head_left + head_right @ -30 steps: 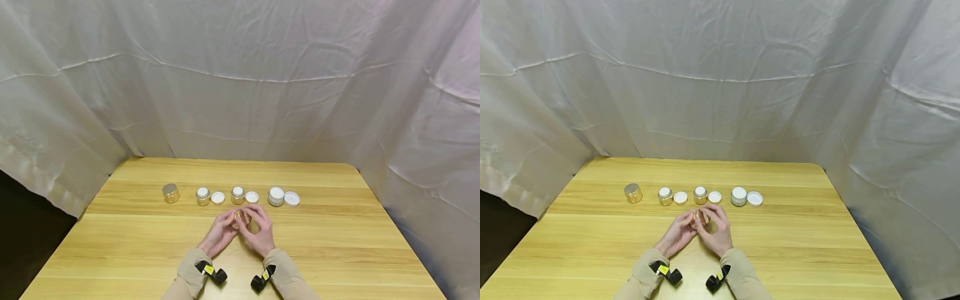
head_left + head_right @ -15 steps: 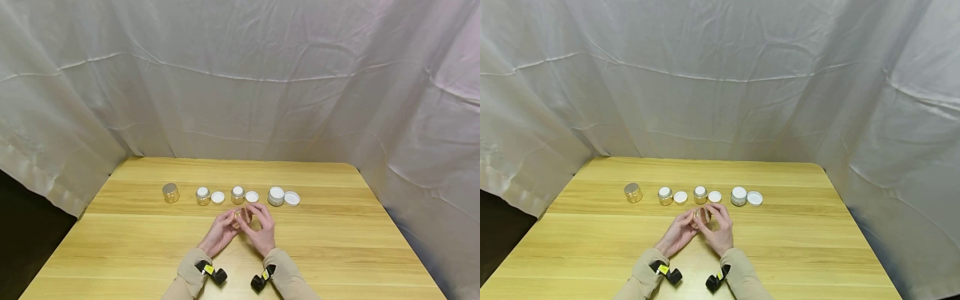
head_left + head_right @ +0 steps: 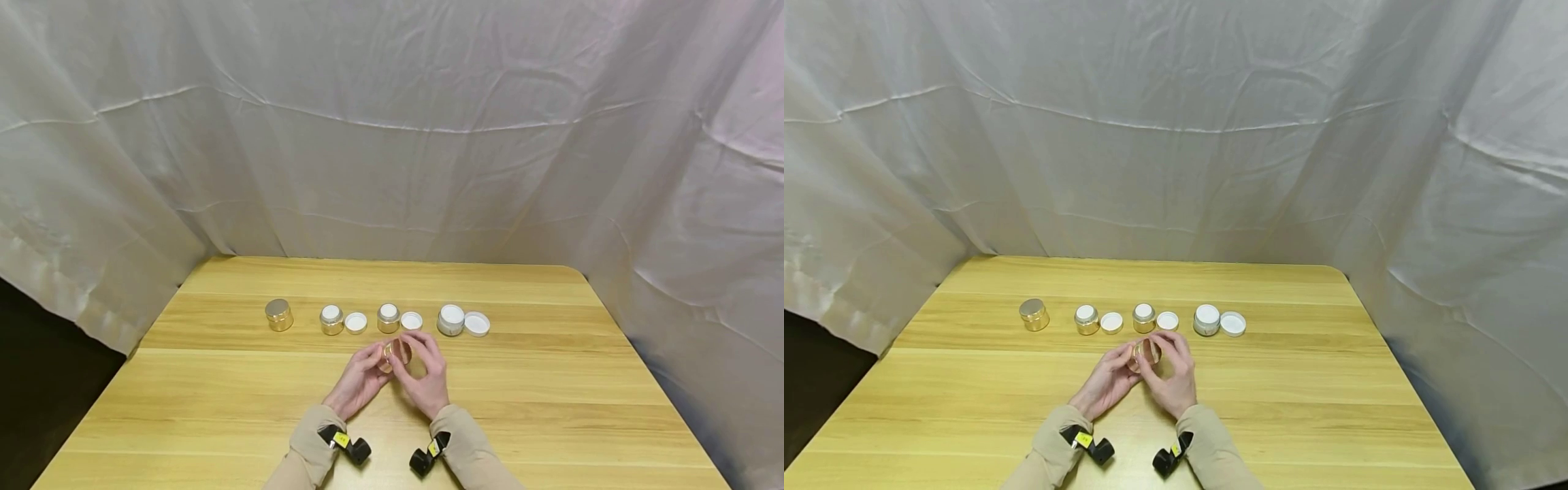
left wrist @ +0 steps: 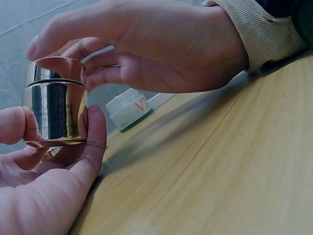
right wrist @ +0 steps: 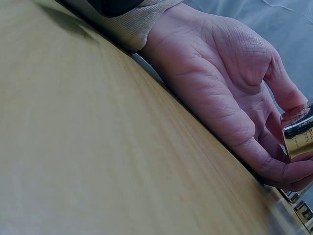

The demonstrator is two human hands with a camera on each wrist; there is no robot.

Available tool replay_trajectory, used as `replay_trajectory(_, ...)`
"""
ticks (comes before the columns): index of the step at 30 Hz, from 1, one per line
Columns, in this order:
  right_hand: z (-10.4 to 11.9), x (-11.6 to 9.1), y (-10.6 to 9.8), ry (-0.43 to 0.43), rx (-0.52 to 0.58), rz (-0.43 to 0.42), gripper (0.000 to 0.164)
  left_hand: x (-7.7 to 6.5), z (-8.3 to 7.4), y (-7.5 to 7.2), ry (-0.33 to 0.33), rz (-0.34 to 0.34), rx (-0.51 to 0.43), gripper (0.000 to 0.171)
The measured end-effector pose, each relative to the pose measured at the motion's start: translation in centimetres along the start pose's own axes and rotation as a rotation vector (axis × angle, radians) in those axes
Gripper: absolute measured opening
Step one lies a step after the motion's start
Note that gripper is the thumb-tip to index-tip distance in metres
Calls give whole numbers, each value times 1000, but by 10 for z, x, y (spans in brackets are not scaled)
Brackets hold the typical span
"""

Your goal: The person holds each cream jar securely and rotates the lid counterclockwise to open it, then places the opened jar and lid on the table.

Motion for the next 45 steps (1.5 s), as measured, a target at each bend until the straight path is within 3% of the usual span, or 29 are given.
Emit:
replay_trajectory(8, -4, -2, 1, -6, -35, -44, 44, 0, 0, 1, -8, -9, -5, 53)
replay_trajectory(17, -2, 0, 1, -38, 48, 29, 38, 0, 0, 1, 5, -9, -3, 53)
replay_trajectory(26, 0, -1, 0, 70, -38, -12, 44, -1, 0, 1, 4, -4, -7, 57)
replay_trajectory(34, -1, 1, 0, -22, 22, 22, 41, -1, 0, 1, 2, -20, -8, 50)
replay_trajectory(38, 1, 1, 0, -17, 36, 50, 40, 0, 0, 1, 4, -18, -12, 49)
replay_trajectory(45, 0, 0, 0, 45, -47, -28, 44, 0, -1, 0, -3, 3, 4, 55)
Point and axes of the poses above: each hand's wrist, its own x-axis towards the middle knuckle, its own y-axis out of the palm, z = x × y, the point moved 2 cm from there along x, towards the middle knuckle, and after that the axes turned 5 degrees about y, right-handed, at the moved point
